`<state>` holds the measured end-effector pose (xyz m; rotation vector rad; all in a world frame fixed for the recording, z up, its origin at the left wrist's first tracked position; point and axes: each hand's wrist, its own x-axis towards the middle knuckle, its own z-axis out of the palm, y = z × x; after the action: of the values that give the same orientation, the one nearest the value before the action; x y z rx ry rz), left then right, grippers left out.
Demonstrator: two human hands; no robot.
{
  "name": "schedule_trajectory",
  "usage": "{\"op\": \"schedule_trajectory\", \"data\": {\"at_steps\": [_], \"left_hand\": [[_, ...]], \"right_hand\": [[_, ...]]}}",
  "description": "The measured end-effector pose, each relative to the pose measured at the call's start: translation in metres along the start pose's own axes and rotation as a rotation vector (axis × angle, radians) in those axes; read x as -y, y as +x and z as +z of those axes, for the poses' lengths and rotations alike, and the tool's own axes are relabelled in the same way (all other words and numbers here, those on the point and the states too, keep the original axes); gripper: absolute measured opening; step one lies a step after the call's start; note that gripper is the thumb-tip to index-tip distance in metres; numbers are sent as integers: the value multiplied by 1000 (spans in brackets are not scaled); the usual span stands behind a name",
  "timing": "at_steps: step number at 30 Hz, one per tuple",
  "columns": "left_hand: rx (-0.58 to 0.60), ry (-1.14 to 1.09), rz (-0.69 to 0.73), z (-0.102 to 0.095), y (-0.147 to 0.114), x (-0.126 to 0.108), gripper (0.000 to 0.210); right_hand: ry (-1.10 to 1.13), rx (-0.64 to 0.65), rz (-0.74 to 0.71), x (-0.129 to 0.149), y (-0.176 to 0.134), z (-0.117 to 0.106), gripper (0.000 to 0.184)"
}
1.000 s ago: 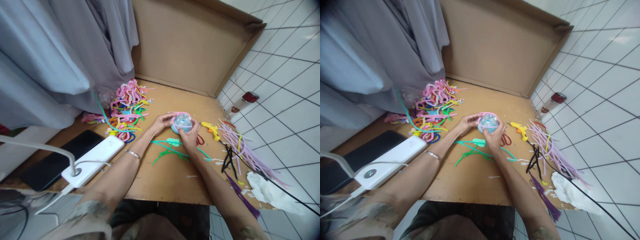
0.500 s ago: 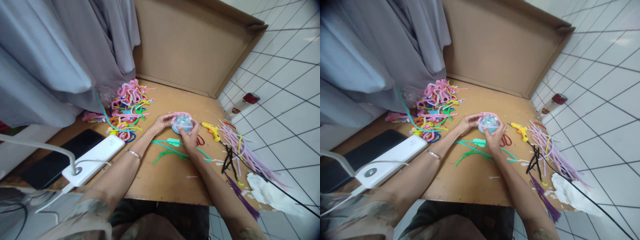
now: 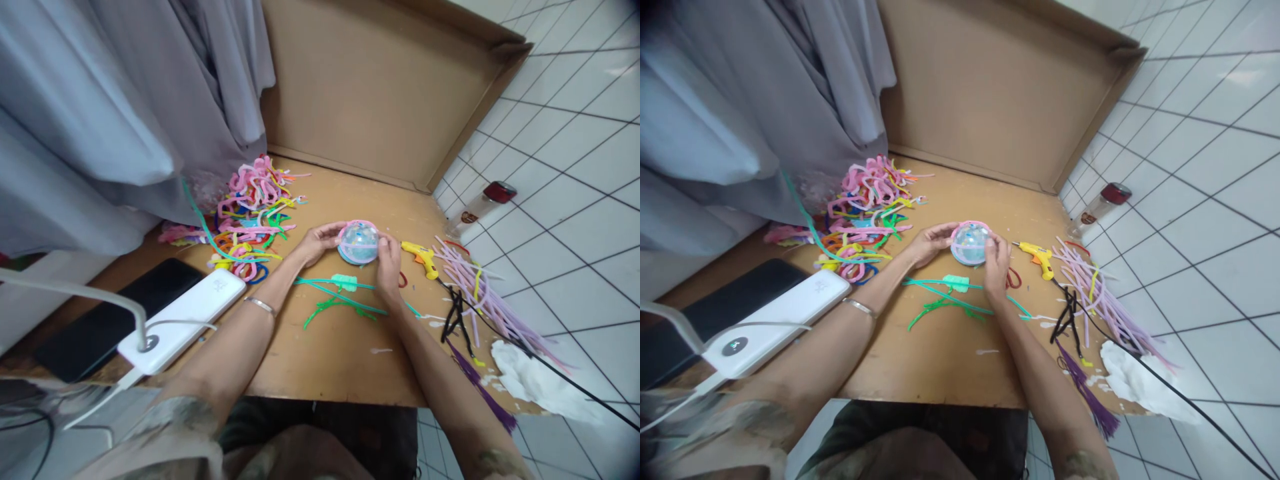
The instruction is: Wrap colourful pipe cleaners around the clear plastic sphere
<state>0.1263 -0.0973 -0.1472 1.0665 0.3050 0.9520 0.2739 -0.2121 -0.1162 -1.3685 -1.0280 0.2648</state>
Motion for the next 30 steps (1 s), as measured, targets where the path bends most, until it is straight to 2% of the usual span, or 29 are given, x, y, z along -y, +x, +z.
{"op": "schedule_trajectory", "data": {"at_steps": [5,11,17,25,28,30], "left_hand": [[-52,-12,-26,-7,3,0,58],[-56,-4,-33,-10,3,2,57],[-63,0,-36,-10,3,2,56],[-64,10,-42,-9,2,0,58],[-56,27,-22,-6,3,0,57],[-48,37,-1,-4,4,0,56]], "right_hand": [[242,-89,159,-8,10,-3,30],[141,-126,62,-15,15,-4,21],[221,-147,100,-16,17,-3,15],[456,-108,309,-20,22,-6,21],[424,-94,336,-20,23,-8,25],[321,-40,267,-19,21,-9,32]]}}
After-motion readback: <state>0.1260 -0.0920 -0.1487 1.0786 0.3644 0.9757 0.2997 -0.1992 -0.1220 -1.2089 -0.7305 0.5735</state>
